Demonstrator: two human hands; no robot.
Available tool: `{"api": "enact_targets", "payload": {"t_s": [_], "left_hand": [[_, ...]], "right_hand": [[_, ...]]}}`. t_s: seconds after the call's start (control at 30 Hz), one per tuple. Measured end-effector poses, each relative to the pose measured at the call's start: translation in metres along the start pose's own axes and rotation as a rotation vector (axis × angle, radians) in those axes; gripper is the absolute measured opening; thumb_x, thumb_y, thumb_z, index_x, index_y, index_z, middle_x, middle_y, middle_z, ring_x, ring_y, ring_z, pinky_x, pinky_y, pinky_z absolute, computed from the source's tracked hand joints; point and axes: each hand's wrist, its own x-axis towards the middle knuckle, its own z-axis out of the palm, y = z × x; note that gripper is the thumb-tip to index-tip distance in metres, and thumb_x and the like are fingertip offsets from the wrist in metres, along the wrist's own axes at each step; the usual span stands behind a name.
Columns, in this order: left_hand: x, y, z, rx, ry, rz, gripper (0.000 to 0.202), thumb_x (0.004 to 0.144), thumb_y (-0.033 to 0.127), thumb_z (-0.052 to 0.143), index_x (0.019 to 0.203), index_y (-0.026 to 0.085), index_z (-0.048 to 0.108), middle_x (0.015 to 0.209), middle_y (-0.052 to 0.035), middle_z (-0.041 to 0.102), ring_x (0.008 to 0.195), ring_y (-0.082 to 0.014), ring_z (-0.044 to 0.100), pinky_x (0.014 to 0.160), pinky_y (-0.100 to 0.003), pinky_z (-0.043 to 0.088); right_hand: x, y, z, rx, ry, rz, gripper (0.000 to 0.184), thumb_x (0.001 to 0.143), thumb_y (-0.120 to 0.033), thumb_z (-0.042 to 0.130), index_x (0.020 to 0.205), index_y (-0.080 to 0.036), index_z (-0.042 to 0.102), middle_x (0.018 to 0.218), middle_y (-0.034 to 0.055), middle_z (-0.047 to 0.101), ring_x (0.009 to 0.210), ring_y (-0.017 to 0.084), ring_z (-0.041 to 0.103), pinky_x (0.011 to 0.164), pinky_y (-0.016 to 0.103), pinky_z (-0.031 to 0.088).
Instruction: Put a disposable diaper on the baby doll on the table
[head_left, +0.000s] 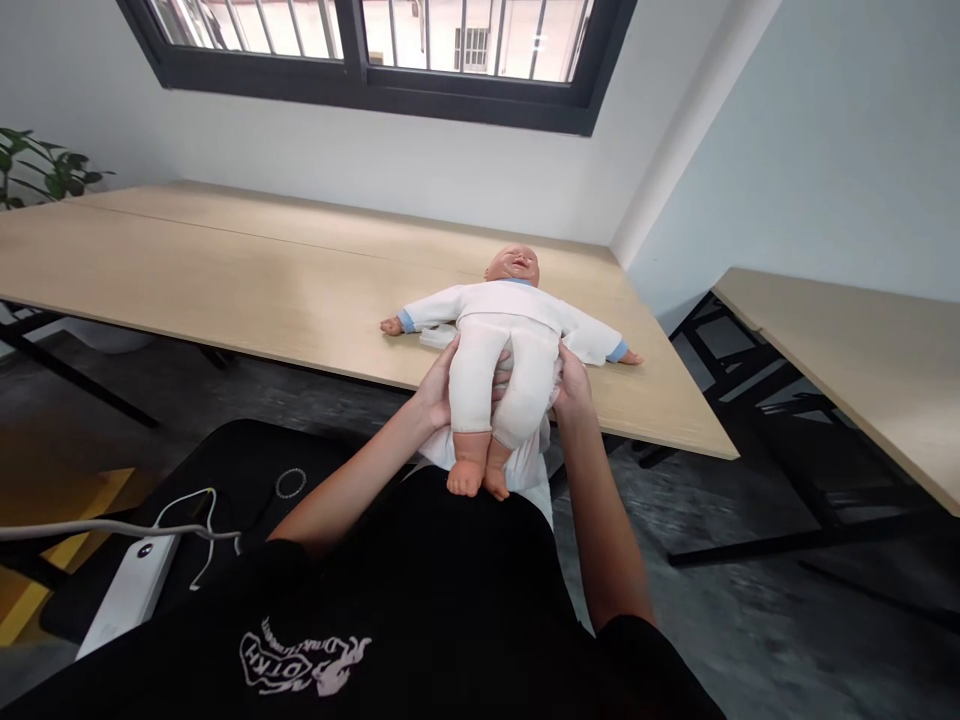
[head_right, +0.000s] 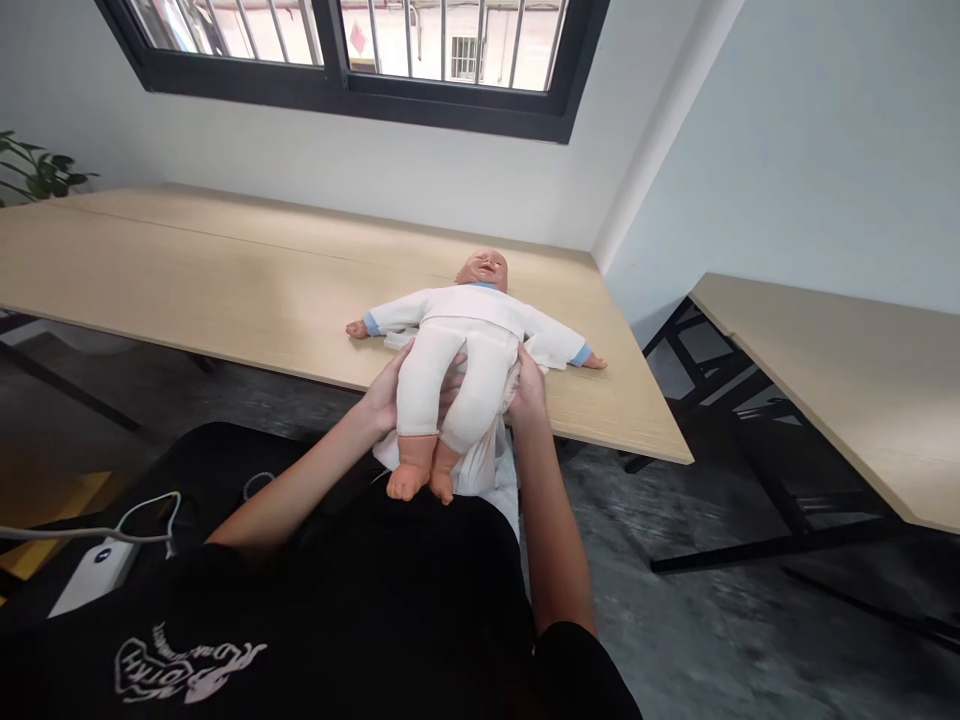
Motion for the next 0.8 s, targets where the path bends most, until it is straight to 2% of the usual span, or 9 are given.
{"api": "enact_targets", "payload": {"t_s": [0.1,0.17,0.23,0.3,0.4,0.5,0.57,0.67,0.8], "left_hand": [[-0.011,0.011,-0.013,-0.017,-0.029,-0.059,0.072,0.107,0.060,0.028,0.136,0.003,0.063,0.117,-0.0234,0.076,0.118,-0.0356,0.072,0.104,-0.049,0.056],[-0.016,0.015,-0.019,-0.027,-0.056,-0.044,0.066,0.107,0.056,0.036,0.138,0.003,0.061,0.118,-0.0240,0.075,0.117,-0.0364,0.072,0.103,-0.051,0.056],[-0.018,0.016,-0.024,-0.023,-0.027,-0.037,0.057,0.107,0.051,0.041,0.132,0.005,0.065,0.111,-0.0222,0.077,0.110,-0.0353,0.074,0.100,-0.049,0.058],[-0.019,0.017,-0.025,-0.006,0.060,0.003,0.043,0.107,0.041,0.047,0.119,0.007,0.070,0.097,-0.0164,0.078,0.099,-0.0302,0.076,0.094,-0.042,0.060],[-0.017,0.022,-0.026,0.005,0.243,0.184,0.019,0.103,0.018,0.055,0.097,0.011,0.071,0.083,-0.0084,0.075,0.080,-0.0180,0.073,0.085,-0.027,0.060],[-0.007,0.033,-0.027,0.010,0.370,0.286,0.018,0.098,0.002,0.052,0.093,0.009,0.069,0.085,-0.0086,0.074,0.078,-0.0137,0.071,0.082,-0.021,0.058],[0.003,0.041,-0.028,0.025,0.389,0.234,0.021,0.097,0.001,0.049,0.100,0.007,0.069,0.085,-0.0102,0.074,0.077,-0.0146,0.071,0.080,-0.022,0.058],[0.021,0.051,-0.029,0.025,0.399,0.152,0.025,0.098,0.004,0.047,0.112,0.008,0.067,0.076,-0.0066,0.071,0.064,-0.0150,0.067,0.068,-0.024,0.057],[0.038,0.054,-0.027,0.040,0.418,0.201,0.020,0.097,0.007,0.050,0.107,0.011,0.067,0.064,-0.0009,0.065,0.053,-0.0122,0.061,0.058,-0.020,0.054]], "right_hand": [[0.001,-0.001,-0.007,0.054,0.131,-0.088,0.016,0.085,-0.021,0.064,0.100,-0.020,0.069,0.091,-0.0028,0.077,0.083,0.011,0.072,0.084,0.021,0.062],[0.002,-0.002,-0.009,0.060,0.126,-0.103,0.015,0.085,-0.018,0.065,0.099,-0.020,0.070,0.095,-0.0027,0.078,0.084,0.011,0.072,0.082,0.020,0.062],[0.001,-0.004,-0.008,0.059,0.121,-0.099,0.013,0.086,-0.017,0.065,0.097,-0.020,0.070,0.095,-0.0012,0.078,0.084,0.013,0.073,0.081,0.022,0.064],[-0.001,-0.005,-0.007,0.049,0.127,-0.107,0.013,0.086,-0.017,0.063,0.096,-0.020,0.071,0.093,-0.0004,0.077,0.084,0.015,0.073,0.081,0.026,0.065],[-0.003,-0.005,-0.004,0.052,0.124,-0.097,0.014,0.087,-0.017,0.062,0.097,-0.020,0.071,0.091,-0.0014,0.077,0.084,0.015,0.073,0.081,0.027,0.066],[-0.003,-0.005,-0.002,0.094,0.143,-0.069,0.013,0.088,-0.015,0.063,0.097,-0.019,0.071,0.091,-0.0020,0.077,0.081,0.013,0.072,0.082,0.024,0.065],[-0.002,-0.006,-0.001,0.117,0.162,-0.064,0.012,0.088,-0.014,0.062,0.096,-0.018,0.070,0.091,-0.0020,0.076,0.078,0.012,0.071,0.083,0.022,0.064],[-0.002,-0.007,0.001,0.125,0.163,-0.049,0.014,0.090,-0.012,0.059,0.096,-0.018,0.070,0.087,-0.0027,0.076,0.073,0.012,0.070,0.082,0.022,0.063],[-0.004,-0.007,0.000,0.107,0.116,-0.042,0.016,0.091,-0.014,0.059,0.101,-0.018,0.072,0.088,-0.0027,0.077,0.076,0.013,0.071,0.082,0.023,0.064]]}}
